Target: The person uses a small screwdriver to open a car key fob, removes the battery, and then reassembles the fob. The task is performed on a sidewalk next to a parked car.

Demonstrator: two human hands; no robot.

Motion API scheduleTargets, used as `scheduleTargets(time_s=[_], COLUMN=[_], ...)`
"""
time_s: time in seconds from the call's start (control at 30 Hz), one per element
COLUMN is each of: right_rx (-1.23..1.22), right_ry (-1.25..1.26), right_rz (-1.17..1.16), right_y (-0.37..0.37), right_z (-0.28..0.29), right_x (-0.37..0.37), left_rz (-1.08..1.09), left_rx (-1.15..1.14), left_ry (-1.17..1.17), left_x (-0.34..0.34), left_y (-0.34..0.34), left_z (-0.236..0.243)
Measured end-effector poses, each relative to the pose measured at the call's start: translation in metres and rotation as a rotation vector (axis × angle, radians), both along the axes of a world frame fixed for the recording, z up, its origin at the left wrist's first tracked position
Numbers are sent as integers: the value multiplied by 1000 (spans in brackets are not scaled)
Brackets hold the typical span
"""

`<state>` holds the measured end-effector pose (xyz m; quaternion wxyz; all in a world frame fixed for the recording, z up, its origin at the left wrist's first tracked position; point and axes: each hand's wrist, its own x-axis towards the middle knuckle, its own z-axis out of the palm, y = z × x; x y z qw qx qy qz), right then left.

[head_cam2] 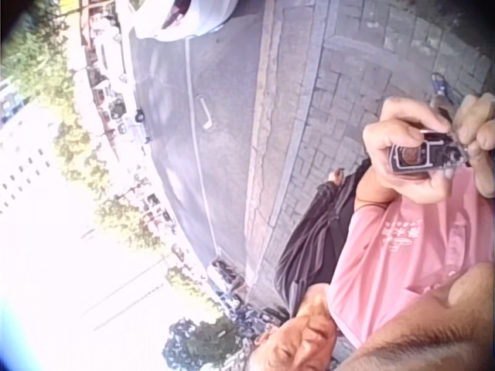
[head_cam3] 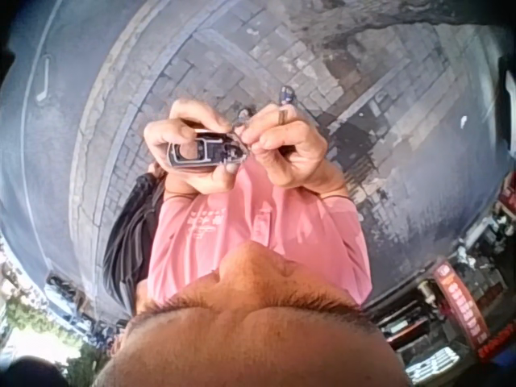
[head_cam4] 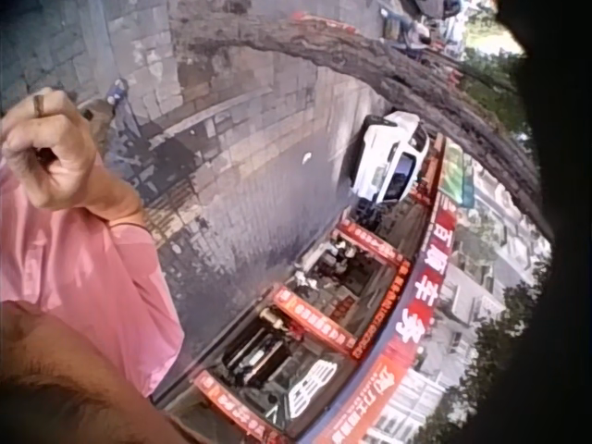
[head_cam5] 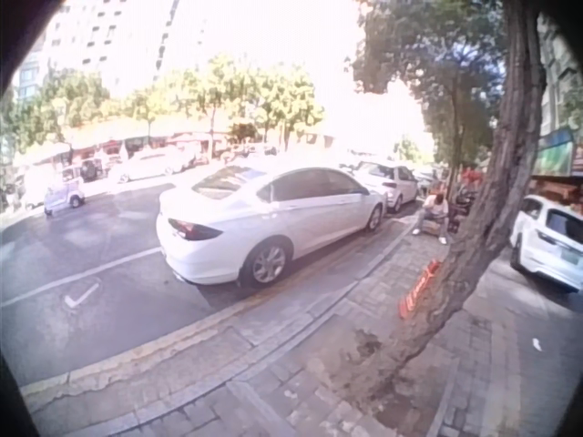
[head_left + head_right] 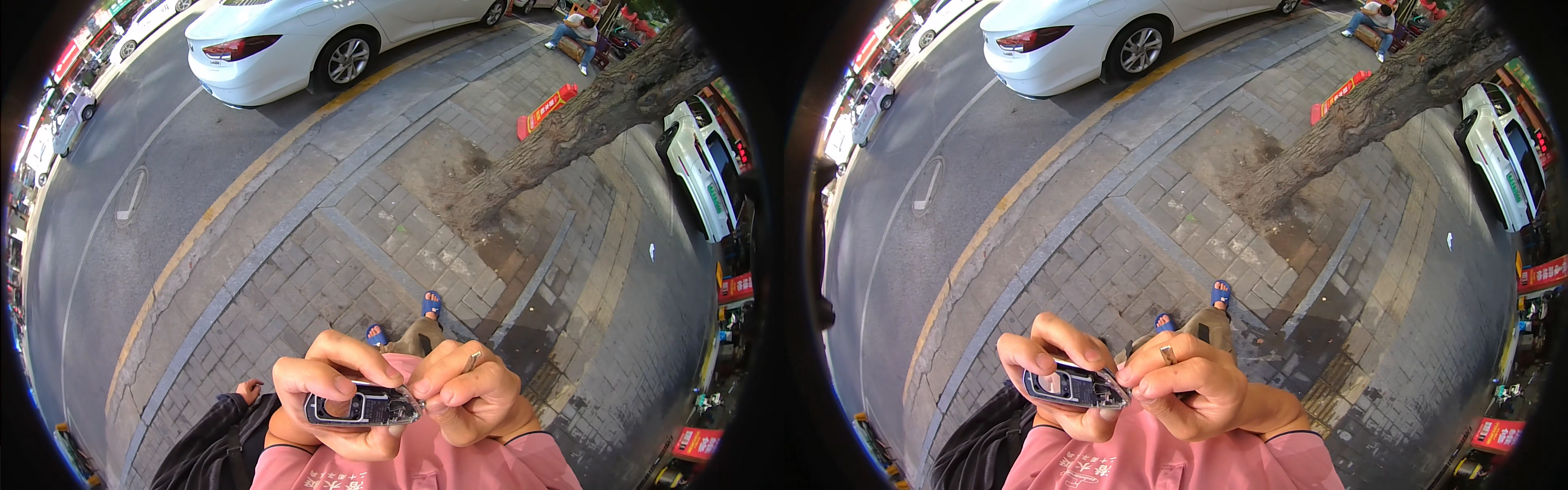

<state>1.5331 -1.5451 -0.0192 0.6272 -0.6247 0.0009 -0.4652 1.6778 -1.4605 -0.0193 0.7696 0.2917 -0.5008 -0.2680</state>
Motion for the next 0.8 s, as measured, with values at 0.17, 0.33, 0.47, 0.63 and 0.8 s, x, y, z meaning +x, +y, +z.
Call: scheduleTargets(time_s=[0.17, 0.33, 0.47, 0.63, 0.8], right_rx=[78, 22, -11, -56, -62], right_ry=[7, 18, -2, 1, 9], right_rz=[74, 48, 14, -23, -32], right_y=[-4, -5, -4, -3, -4], right_z=[1, 3, 1, 0, 1], right_x=[-6, -6, -3, -3, -4], left_rz=[-4, -51, -75, -61, -79], left_rx=[-15, 12, 34, 75, 78], left_ry=[9, 63, 171, 252, 230], left_x=[-5, -4, -9, -15, -11], left_y=[-2, -3, -3, -1, -1], left_z=[-1, 2, 1, 0, -1])
